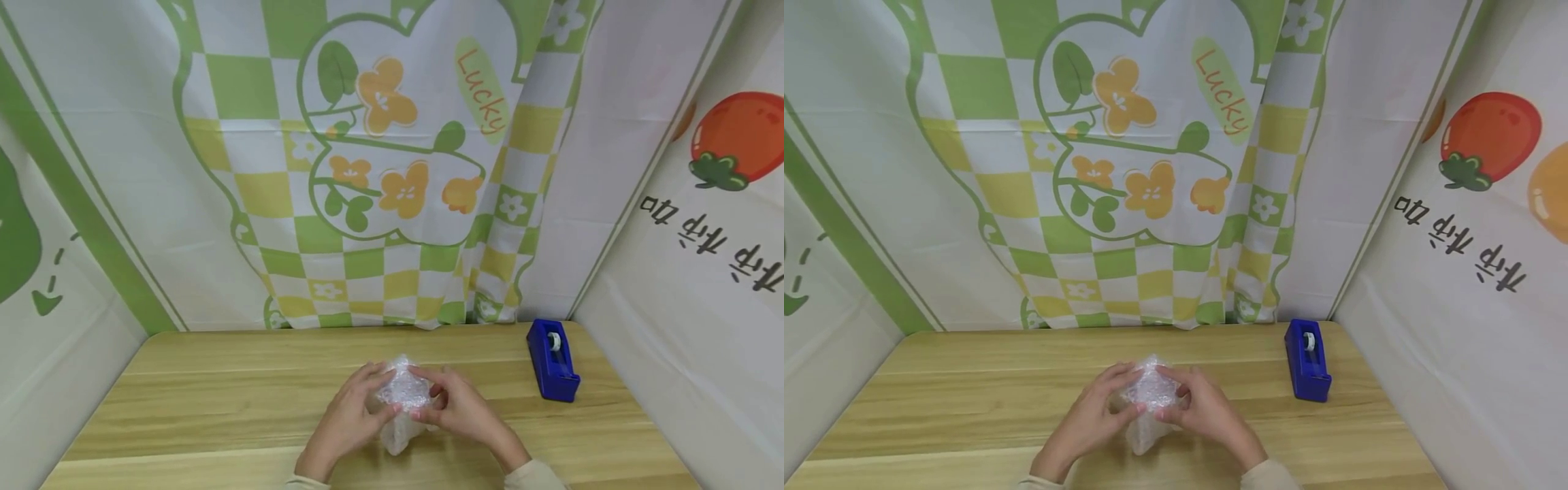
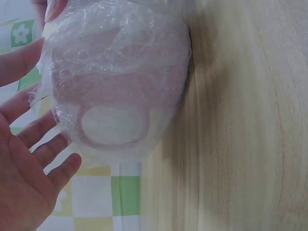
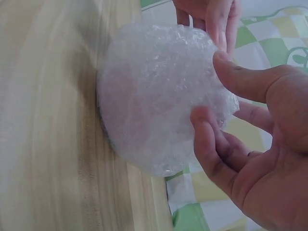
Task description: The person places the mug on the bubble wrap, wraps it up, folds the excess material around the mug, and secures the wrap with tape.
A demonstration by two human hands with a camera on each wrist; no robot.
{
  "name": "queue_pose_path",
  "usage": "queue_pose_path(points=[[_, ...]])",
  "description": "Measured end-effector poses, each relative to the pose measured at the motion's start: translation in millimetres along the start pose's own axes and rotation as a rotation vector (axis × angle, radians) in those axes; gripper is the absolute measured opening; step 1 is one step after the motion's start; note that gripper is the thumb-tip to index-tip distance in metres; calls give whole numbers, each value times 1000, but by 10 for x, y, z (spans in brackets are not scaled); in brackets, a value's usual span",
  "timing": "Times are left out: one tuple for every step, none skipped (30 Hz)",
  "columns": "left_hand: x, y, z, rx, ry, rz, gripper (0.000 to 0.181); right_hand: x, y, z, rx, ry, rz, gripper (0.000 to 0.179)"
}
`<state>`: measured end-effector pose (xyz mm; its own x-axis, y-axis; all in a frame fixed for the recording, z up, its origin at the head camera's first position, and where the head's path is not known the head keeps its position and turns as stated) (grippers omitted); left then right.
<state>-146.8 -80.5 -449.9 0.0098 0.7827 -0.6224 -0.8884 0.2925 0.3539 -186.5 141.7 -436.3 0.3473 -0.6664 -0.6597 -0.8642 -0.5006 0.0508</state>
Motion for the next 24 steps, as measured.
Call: queue_pose_path(points=[[2, -1, 1, -2, 1, 3, 56, 8, -19, -4, -8, -3, 13, 65], [4, -2, 3, -4, 2, 5, 56, 15, -41, -7, -14, -3, 25, 66], [5, -4, 3, -6, 3, 8, 55, 19, -64, -9, -17, -2, 34, 66], [7, -4, 0, -5, 3, 10, 55, 17, -87, -9, -23, 2, 44, 66], [9, -4, -2, -6, 5, 11, 55, 10, -111, -8, -25, 10, 53, 65], [11, -4, -4, -7, 7, 12, 54, -5, -134, -6, -24, 20, 65, 64], [12, -4, -8, -5, 11, 13, 54, -25, -154, 3, -29, 28, 81, 62], [13, -4, -10, -3, 15, 13, 54, -52, -174, 15, -21, 34, 100, 59], [13, -2, -11, -1, 20, 13, 53, -85, -192, 30, -7, 34, 128, 56], [14, -2, -13, 3, 25, 13, 53, -124, -210, 50, 13, 37, 161, 53], [13, -2, -14, 5, 29, 14, 53, -168, -227, 70, 49, 38, 195, 50], [12, -4, -14, 7, 33, 15, 53, -215, -245, 95, 85, 36, 231, 47], [11, -6, -14, 8, 36, 16, 53, -266, -263, 124, 128, 30, 264, 44], [10, -8, -13, 8, 38, 17, 53, -320, -282, 157, 176, 24, 298, 42], [9, -9, -13, 8, 40, 18, 53, -378, -304, 192, 214, 6, 333, 39], [9, -11, -14, 8, 41, 20, 53, -438, -327, 230, 249, -15, 366, 37], [8, -12, -14, 7, 41, 22, 52, -500, -354, 269, 280, -45, 399, 35], [8, -13, -14, 5, 40, 23, 52, -562, -380, 316, 298, -82, 434, 33], [8, -12, -14, 5, 39, 25, 52, -625, -406, 369, 310, -124, 470, 31], [8, -11, -16, 3, 39, 27, 52, -687, -433, 425, 315, -161, 509, 30], [9, -10, -17, 1, 38, 28, 52, -749, -461, 480, 321, -195, 547, 29], [11, -11, -18, -1, 38, 29, 52, -807, -489, 543, 331, -216, 580, 29], [12, -12, -18, -3, 38, 29, 52, -863, -519, 610, 347, -242, 609, 30], [14, -14, -20, -6, 37, 28, 52, -919, -546, 678, 365, -261, 634, 32]])
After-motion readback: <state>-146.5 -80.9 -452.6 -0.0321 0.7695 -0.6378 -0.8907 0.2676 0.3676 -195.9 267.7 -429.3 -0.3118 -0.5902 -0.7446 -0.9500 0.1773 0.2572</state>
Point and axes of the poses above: each hand's wrist, its own y-axis towards the middle knuckle, its own x-axis out of the palm, z = x × y, the point moved 1 cm from there along y, towards the middle knuckle, and after that the axes turned 7 degrees about x, right-handed, at the moved point
